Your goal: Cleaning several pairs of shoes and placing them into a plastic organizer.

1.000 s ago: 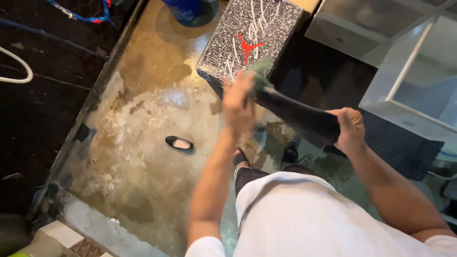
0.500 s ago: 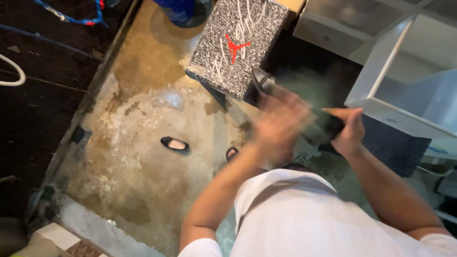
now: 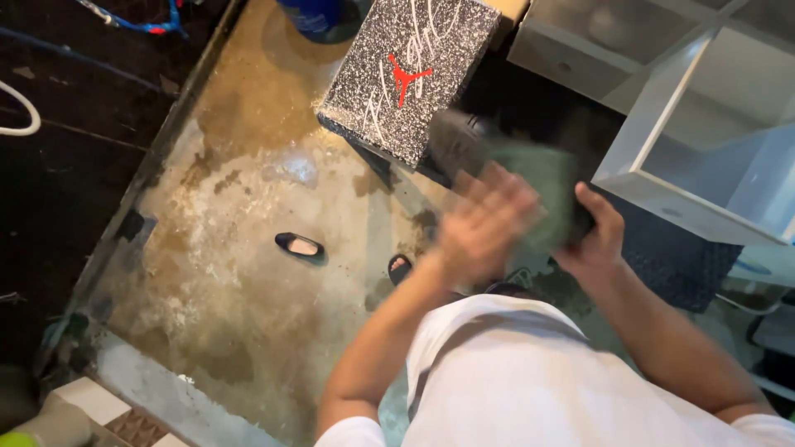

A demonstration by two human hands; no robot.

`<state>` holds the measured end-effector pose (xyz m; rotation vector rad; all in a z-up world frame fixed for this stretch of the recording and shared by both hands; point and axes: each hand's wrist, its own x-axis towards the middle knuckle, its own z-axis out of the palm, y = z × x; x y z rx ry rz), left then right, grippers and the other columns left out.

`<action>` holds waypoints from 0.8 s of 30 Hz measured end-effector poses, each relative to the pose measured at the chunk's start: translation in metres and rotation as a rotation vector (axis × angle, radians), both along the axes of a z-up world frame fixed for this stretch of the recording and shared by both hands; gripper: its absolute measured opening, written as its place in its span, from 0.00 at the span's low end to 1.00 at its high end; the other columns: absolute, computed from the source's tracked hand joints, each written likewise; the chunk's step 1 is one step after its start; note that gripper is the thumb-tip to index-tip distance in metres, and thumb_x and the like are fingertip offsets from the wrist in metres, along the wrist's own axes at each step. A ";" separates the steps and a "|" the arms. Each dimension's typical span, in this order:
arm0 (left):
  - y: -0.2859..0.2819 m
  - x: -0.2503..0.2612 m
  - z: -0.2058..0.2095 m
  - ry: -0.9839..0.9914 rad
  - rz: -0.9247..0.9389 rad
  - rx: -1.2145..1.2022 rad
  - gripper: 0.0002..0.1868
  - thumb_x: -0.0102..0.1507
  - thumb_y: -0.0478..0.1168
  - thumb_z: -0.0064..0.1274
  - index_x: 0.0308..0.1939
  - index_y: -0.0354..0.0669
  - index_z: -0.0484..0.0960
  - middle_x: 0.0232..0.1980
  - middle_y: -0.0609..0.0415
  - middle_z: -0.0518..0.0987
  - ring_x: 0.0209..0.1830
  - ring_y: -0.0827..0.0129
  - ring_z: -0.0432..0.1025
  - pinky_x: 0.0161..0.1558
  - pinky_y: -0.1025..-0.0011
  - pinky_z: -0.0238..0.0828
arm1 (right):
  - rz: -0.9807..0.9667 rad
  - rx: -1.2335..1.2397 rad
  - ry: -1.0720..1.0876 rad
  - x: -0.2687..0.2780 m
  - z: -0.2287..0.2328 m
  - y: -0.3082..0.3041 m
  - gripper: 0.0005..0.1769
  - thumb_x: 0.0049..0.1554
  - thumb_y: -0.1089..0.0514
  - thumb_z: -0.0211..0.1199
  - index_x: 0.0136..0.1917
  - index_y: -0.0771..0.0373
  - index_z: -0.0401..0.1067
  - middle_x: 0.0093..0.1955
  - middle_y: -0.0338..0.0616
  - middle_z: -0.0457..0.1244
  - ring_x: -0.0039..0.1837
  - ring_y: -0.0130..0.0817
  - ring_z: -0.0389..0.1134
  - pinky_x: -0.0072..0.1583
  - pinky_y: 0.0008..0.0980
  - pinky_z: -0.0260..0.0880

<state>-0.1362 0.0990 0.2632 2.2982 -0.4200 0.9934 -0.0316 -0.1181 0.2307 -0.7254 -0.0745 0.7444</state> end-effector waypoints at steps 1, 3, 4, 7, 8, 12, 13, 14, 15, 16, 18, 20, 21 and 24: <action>0.015 0.005 0.001 0.070 0.137 -0.132 0.33 0.56 0.28 0.51 0.68 0.44 0.76 0.73 0.49 0.71 0.79 0.52 0.61 0.80 0.47 0.45 | 0.038 0.016 0.182 0.002 0.003 0.005 0.21 0.67 0.49 0.59 0.59 0.72 0.71 0.55 0.52 0.69 0.54 0.41 0.72 0.55 0.36 0.74; 0.028 0.004 -0.001 0.152 0.277 -0.271 0.34 0.58 0.25 0.49 0.70 0.43 0.75 0.76 0.51 0.71 0.83 0.57 0.62 0.84 0.54 0.49 | 0.077 0.024 0.377 -0.005 0.005 0.008 0.23 0.66 0.47 0.57 0.61 0.70 0.71 0.57 0.52 0.70 0.57 0.43 0.72 0.59 0.38 0.75; 0.033 0.006 -0.001 0.156 0.323 -0.290 0.33 0.61 0.27 0.49 0.72 0.42 0.74 0.77 0.50 0.71 0.82 0.55 0.61 0.84 0.55 0.48 | 0.091 0.084 0.477 -0.004 0.006 0.013 0.24 0.67 0.46 0.57 0.61 0.71 0.71 0.58 0.53 0.70 0.58 0.46 0.73 0.59 0.38 0.74; 0.004 -0.003 0.000 0.100 0.253 -0.234 0.31 0.60 0.29 0.51 0.69 0.41 0.75 0.74 0.49 0.72 0.80 0.54 0.62 0.84 0.51 0.44 | 0.098 0.220 0.454 -0.005 -0.008 0.019 0.25 0.66 0.46 0.57 0.62 0.71 0.72 0.59 0.55 0.70 0.59 0.48 0.73 0.60 0.39 0.73; -0.013 -0.008 0.000 0.042 0.128 -0.161 0.30 0.57 0.30 0.53 0.65 0.42 0.77 0.71 0.49 0.73 0.77 0.53 0.64 0.84 0.46 0.42 | 0.081 0.296 0.333 -0.007 -0.016 0.018 0.25 0.64 0.47 0.58 0.62 0.70 0.74 0.59 0.55 0.71 0.60 0.48 0.73 0.60 0.41 0.72; 0.015 -0.006 -0.019 0.070 0.046 -0.036 0.21 0.63 0.32 0.55 0.62 0.42 0.77 0.73 0.47 0.72 0.78 0.50 0.63 0.81 0.48 0.44 | 0.015 0.282 0.279 -0.003 0.002 0.025 0.22 0.65 0.48 0.56 0.62 0.66 0.74 0.60 0.52 0.70 0.61 0.45 0.73 0.65 0.45 0.72; 0.043 0.002 -0.033 0.197 0.313 -0.134 0.24 0.64 0.31 0.55 0.65 0.47 0.79 0.73 0.51 0.74 0.79 0.53 0.63 0.83 0.51 0.45 | 0.010 0.249 0.377 -0.002 0.000 0.023 0.20 0.68 0.48 0.55 0.61 0.66 0.73 0.60 0.50 0.70 0.62 0.44 0.72 0.68 0.44 0.71; 0.072 0.010 -0.046 0.321 0.580 -0.231 0.27 0.65 0.29 0.54 0.69 0.51 0.81 0.73 0.55 0.76 0.81 0.56 0.63 0.84 0.54 0.45 | 0.005 0.217 0.475 -0.001 -0.002 0.021 0.18 0.71 0.49 0.53 0.60 0.66 0.73 0.61 0.49 0.69 0.63 0.43 0.72 0.70 0.43 0.71; 0.055 0.003 -0.032 0.324 0.581 -0.231 0.27 0.65 0.29 0.54 0.69 0.51 0.81 0.73 0.55 0.76 0.81 0.56 0.63 0.84 0.54 0.45 | 0.005 0.217 0.477 -0.007 0.003 0.023 0.18 0.71 0.49 0.53 0.60 0.66 0.73 0.61 0.49 0.69 0.63 0.43 0.72 0.70 0.43 0.71; 0.044 0.002 -0.016 0.286 0.365 -0.187 0.30 0.60 0.33 0.57 0.68 0.47 0.78 0.73 0.51 0.73 0.80 0.52 0.62 0.83 0.50 0.45 | 0.013 0.185 0.427 -0.005 0.008 0.030 0.19 0.71 0.49 0.52 0.60 0.66 0.74 0.60 0.49 0.70 0.62 0.42 0.72 0.70 0.42 0.70; 0.014 -0.005 0.006 0.250 0.146 -0.147 0.35 0.55 0.36 0.60 0.68 0.43 0.75 0.74 0.47 0.70 0.80 0.47 0.60 0.82 0.46 0.45 | 0.017 0.149 0.383 -0.010 0.008 0.032 0.19 0.71 0.50 0.52 0.59 0.66 0.75 0.59 0.48 0.70 0.62 0.42 0.72 0.69 0.41 0.69; -0.019 -0.013 0.021 0.204 -0.089 -0.127 0.31 0.59 0.33 0.58 0.68 0.43 0.74 0.75 0.46 0.70 0.81 0.48 0.59 0.83 0.46 0.44 | -0.003 0.064 0.360 -0.017 -0.002 0.026 0.20 0.67 0.49 0.53 0.57 0.65 0.77 0.58 0.48 0.71 0.60 0.42 0.73 0.64 0.42 0.69; 0.007 -0.008 0.010 0.199 -0.086 -0.127 0.31 0.59 0.33 0.58 0.68 0.43 0.74 0.75 0.46 0.70 0.81 0.48 0.59 0.83 0.46 0.44 | 0.000 0.064 0.356 -0.014 -0.010 0.023 0.20 0.67 0.49 0.53 0.57 0.65 0.77 0.58 0.48 0.71 0.60 0.42 0.73 0.64 0.42 0.69; 0.055 -0.002 -0.019 0.360 0.199 -0.175 0.33 0.57 0.28 0.52 0.68 0.45 0.77 0.74 0.45 0.72 0.79 0.51 0.61 0.84 0.50 0.51 | 0.026 0.114 0.429 -0.018 -0.025 0.014 0.18 0.69 0.49 0.54 0.57 0.65 0.76 0.59 0.49 0.71 0.61 0.43 0.73 0.66 0.40 0.70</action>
